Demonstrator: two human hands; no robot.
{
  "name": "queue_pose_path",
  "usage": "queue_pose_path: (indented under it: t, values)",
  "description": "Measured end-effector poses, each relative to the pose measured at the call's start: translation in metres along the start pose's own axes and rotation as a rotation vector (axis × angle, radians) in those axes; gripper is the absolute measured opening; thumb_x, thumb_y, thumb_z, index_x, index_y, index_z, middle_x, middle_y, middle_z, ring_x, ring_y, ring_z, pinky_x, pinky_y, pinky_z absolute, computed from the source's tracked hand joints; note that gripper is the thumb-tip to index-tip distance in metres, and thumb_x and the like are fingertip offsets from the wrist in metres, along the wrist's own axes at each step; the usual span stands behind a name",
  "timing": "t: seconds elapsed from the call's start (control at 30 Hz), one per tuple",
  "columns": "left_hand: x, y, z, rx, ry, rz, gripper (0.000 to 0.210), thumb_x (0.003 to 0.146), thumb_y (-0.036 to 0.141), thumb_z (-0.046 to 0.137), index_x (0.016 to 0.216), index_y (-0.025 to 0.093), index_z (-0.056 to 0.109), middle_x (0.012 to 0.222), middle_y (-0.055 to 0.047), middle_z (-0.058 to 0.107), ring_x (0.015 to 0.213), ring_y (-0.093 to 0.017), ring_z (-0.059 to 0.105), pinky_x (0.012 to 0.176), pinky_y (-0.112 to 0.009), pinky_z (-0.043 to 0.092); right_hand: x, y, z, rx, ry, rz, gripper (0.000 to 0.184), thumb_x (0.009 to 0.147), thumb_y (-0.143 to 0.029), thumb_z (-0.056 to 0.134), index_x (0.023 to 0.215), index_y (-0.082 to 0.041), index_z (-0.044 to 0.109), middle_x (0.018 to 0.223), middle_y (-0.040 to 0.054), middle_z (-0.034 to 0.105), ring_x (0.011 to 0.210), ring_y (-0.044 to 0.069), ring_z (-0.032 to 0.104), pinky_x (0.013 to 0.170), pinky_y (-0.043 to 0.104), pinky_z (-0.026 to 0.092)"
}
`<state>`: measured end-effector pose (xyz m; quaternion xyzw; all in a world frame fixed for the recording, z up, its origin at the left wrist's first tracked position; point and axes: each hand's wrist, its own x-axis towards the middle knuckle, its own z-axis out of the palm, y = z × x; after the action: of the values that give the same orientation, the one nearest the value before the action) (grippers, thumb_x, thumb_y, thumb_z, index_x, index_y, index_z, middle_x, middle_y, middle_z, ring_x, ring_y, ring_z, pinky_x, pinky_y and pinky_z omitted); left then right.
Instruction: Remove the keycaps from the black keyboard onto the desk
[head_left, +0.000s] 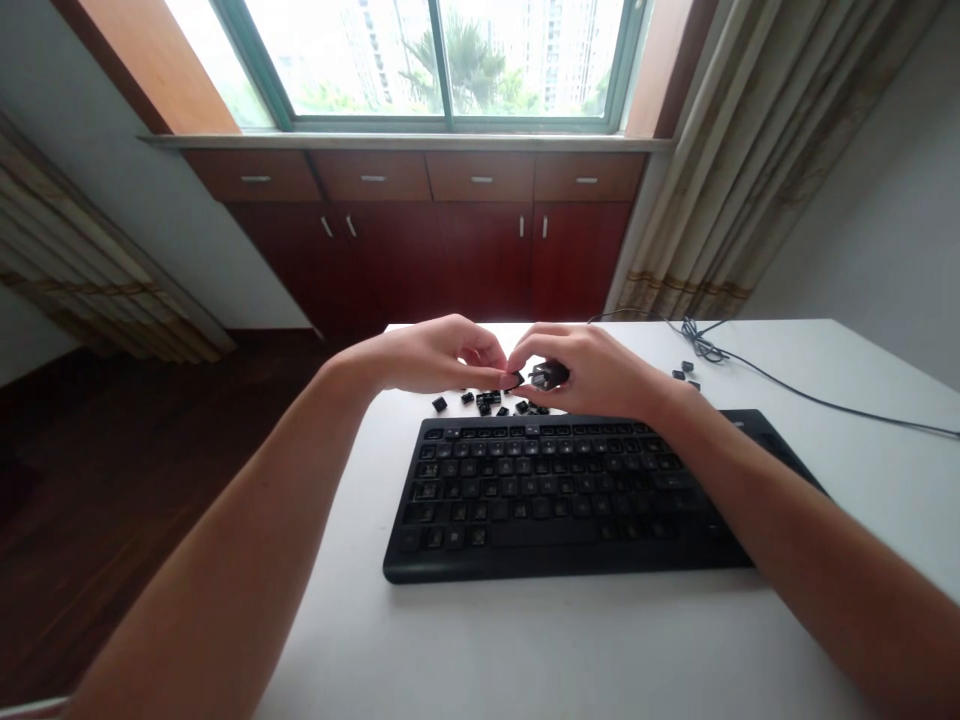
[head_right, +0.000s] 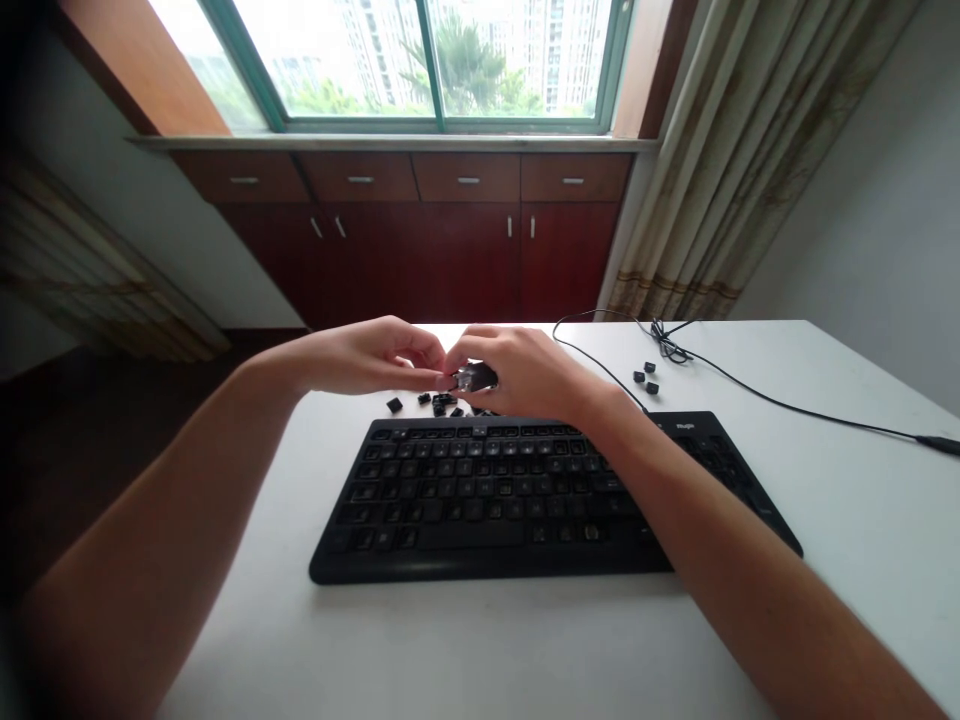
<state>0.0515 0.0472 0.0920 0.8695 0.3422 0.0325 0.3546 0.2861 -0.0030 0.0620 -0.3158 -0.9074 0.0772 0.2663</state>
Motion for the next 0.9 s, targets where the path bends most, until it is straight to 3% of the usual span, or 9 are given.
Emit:
queue_pose_path:
  t: [0.5,0.73,0.9]
  values:
    - [0.004,-0.005,0.002,-0.015,-0.033,-0.01,0.042,0.078,0.058,0.074,0.1,0.023,0.071,0.091,-0.002,0.072,0.083,-0.018,0.066,0.069,-0.025,0.049,-0.001,0.001,-0.007,-0.071,-0.03,-0.023,0.019,0.087,-0.022,0.071,0.106,-0.02,0.07,0.105,0.0037,0.073,0.089,0.018,0.067,0.074,0.027,0.045]
    - [0.006,-0.002,0.006,0.058,-0.061,-0.089,0.043,0.077,0.061,0.073,0.099,0.023,0.071,0.093,-0.002,0.073,0.083,-0.018,0.067,0.066,-0.024,0.049,-0.001,-0.002,-0.011,-0.094,0.016,0.005,0.018,0.086,-0.023,0.071,0.104,-0.019,0.071,0.106,0.0033,0.072,0.084,0.016,0.066,0.071,0.026,0.043]
    - [0.007,-0.005,0.007,0.056,-0.043,-0.056,0.042,0.08,0.061,0.071,0.095,0.022,0.07,0.091,-0.002,0.073,0.083,-0.018,0.067,0.065,-0.024,0.048,-0.001,-0.004,-0.013,-0.094,-0.018,-0.014,0.02,0.086,-0.021,0.07,0.106,-0.019,0.072,0.106,0.0036,0.072,0.088,0.017,0.067,0.073,0.027,0.043]
